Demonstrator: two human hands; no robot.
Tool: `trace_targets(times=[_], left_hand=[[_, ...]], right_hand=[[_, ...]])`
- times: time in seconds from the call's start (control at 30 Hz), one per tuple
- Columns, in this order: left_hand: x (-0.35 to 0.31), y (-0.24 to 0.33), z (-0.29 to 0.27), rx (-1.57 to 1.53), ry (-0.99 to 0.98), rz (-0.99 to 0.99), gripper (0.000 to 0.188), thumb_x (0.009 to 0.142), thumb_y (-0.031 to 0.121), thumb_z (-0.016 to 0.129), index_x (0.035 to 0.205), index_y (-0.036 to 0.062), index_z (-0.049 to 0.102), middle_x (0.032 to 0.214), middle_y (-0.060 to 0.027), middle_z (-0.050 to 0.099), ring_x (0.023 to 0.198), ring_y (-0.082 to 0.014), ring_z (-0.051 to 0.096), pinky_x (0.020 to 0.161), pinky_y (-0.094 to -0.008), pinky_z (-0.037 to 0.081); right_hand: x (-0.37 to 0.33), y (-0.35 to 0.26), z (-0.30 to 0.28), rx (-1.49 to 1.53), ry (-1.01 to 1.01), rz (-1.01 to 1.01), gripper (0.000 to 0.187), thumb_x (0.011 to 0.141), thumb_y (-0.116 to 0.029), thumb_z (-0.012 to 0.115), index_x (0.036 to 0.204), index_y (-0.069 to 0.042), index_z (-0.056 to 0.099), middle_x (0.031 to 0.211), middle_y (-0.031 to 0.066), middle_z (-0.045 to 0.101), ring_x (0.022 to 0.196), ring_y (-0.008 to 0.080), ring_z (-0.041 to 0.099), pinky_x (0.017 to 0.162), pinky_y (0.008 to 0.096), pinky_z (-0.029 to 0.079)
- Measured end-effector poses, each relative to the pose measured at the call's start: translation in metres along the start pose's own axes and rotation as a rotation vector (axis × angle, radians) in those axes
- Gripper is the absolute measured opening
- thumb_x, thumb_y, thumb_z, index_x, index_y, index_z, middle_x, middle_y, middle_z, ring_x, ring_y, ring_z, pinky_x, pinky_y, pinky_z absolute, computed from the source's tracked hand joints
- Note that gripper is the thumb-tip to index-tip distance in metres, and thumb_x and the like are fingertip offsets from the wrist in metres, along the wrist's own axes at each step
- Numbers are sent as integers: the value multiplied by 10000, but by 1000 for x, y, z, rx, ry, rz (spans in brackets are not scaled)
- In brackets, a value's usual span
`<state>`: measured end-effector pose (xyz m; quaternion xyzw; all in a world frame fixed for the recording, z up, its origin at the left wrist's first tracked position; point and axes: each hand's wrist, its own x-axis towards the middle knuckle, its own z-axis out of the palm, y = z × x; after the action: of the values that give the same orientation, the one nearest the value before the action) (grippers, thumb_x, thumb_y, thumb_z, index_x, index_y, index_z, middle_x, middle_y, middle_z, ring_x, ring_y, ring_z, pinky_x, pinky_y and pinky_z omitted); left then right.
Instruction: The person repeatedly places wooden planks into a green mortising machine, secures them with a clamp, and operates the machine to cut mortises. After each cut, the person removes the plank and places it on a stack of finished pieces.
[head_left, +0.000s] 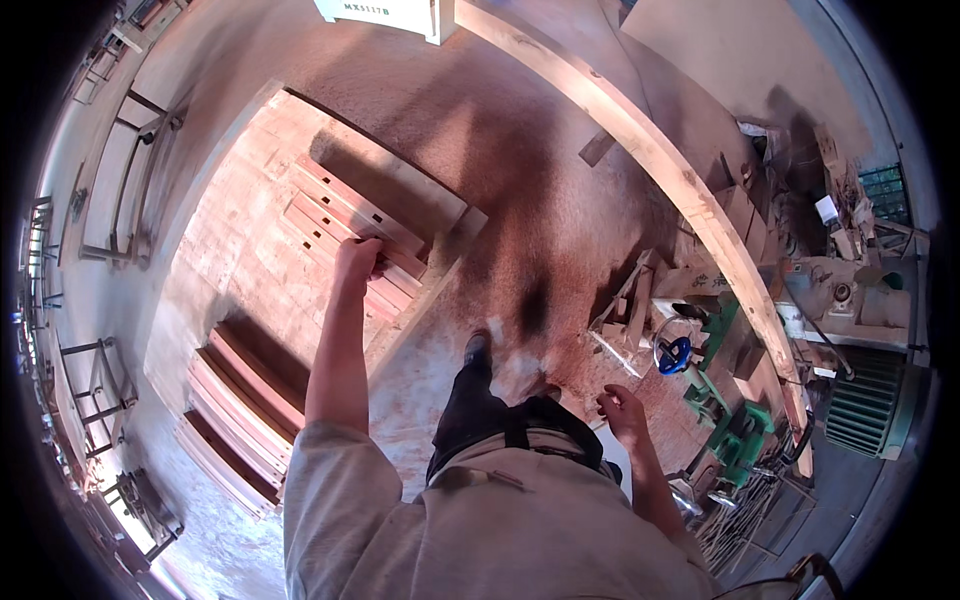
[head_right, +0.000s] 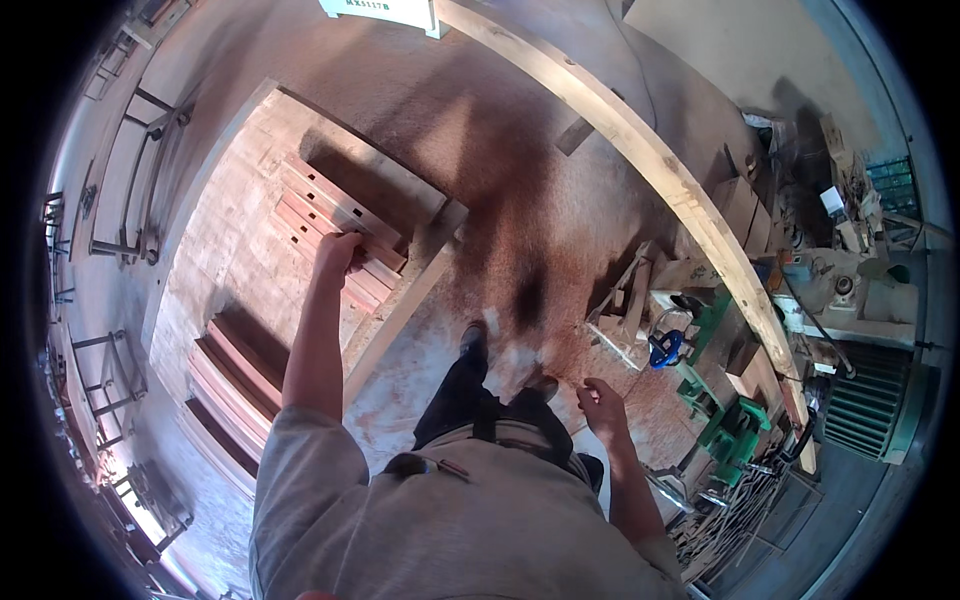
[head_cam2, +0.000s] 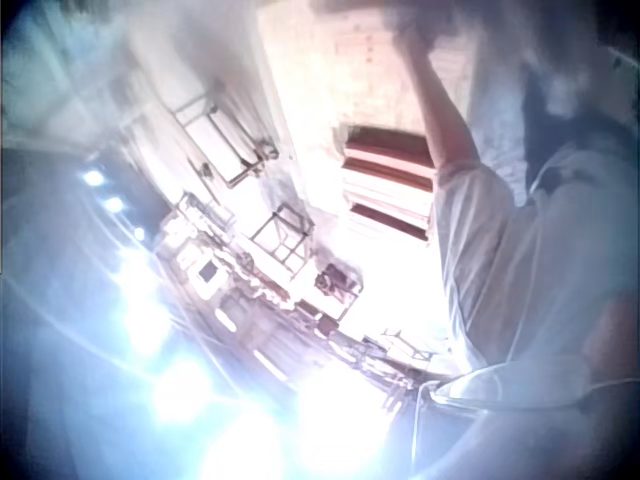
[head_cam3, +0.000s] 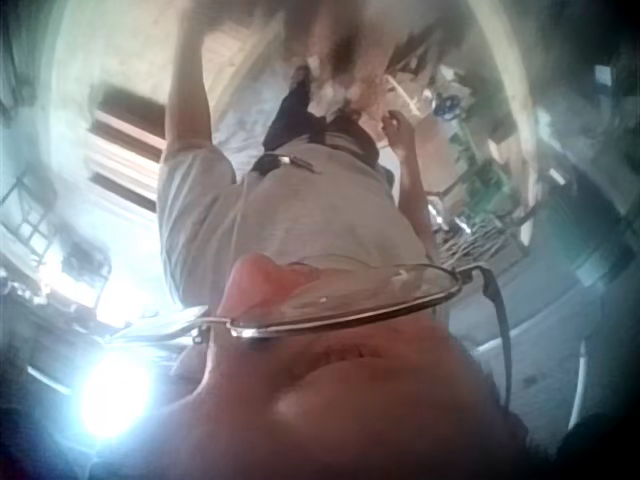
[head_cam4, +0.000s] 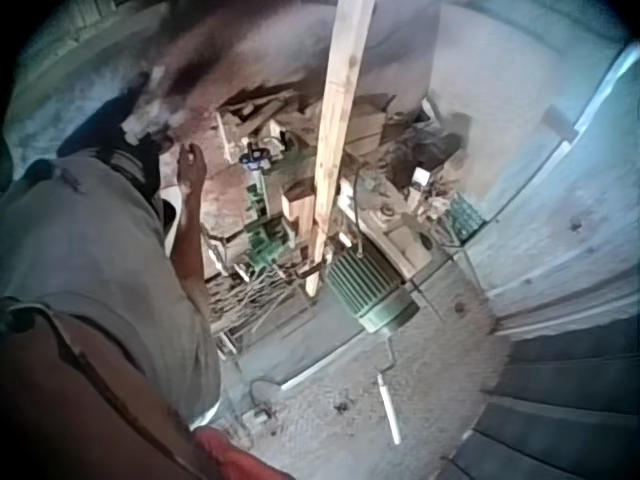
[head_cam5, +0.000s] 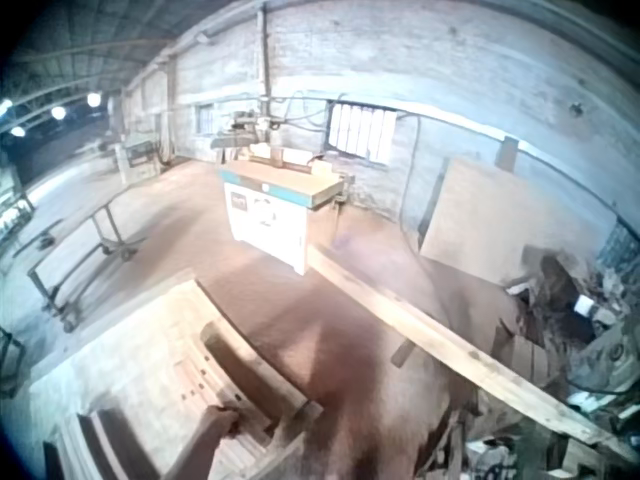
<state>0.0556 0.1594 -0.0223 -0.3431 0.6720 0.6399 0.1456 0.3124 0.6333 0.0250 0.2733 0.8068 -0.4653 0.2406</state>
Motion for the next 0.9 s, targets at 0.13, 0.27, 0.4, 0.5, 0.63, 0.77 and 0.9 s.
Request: trace_targets(times=[0.13,0.27,0.4,0.5,0.63,0.77,0.9], left_hand=[[0,5,-2,-3,5,-51,154,761,72,503,744,-51,594,586,-96,565,433,-167,533,365,-283,397],[-5,-28,-21,-255,-143,58,197,755,58,468,851,-68,585,717,-117,602,583,-182,588,500,-270,481],[-105,-10,27,-477,-344,238,198,830,58,479,995,-19,557,870,-73,613,781,-144,585,716,-270,495],[-143,-22,70,-430,-425,223,141,865,59,525,996,70,575,858,-15,606,719,-112,545,664,-247,456],[-187,-45,131,-478,-640,270,220,818,4,569,1032,56,575,843,-19,612,748,-114,560,662,-237,445],[-237,1,164,-404,-919,406,400,743,-48,526,1132,41,541,1017,-63,572,947,-154,549,801,-285,476],[-199,-7,152,-691,-797,220,385,903,355,524,1189,99,547,1141,-53,592,928,-158,560,763,-284,455]], right_hand=[[-1,-1,3,-1,-10,-29,373,844,-181,601,1140,40,545,871,116,644,717,160,632,626,278,511],[3,-33,6,24,-21,-110,348,841,-149,616,1128,35,549,855,96,633,725,152,626,651,276,514],[-11,-104,17,72,-78,-399,356,809,-100,661,1118,34,546,847,81,610,791,177,616,698,277,512],[-12,-158,29,-152,3,-762,426,780,-142,691,1147,8,534,943,152,616,820,221,623,713,312,509],[-26,-190,19,-167,-155,-671,449,803,-193,665,1189,-21,510,908,164,619,785,234,625,696,342,495],[-42,-144,-33,-42,-181,-635,397,818,-223,642,1138,-23,519,844,176,624,743,276,632,660,378,483],[-92,-102,-113,-78,-109,-742,270,833,-215,602,1026,-36,545,785,171,610,682,290,626,604,390,465]])
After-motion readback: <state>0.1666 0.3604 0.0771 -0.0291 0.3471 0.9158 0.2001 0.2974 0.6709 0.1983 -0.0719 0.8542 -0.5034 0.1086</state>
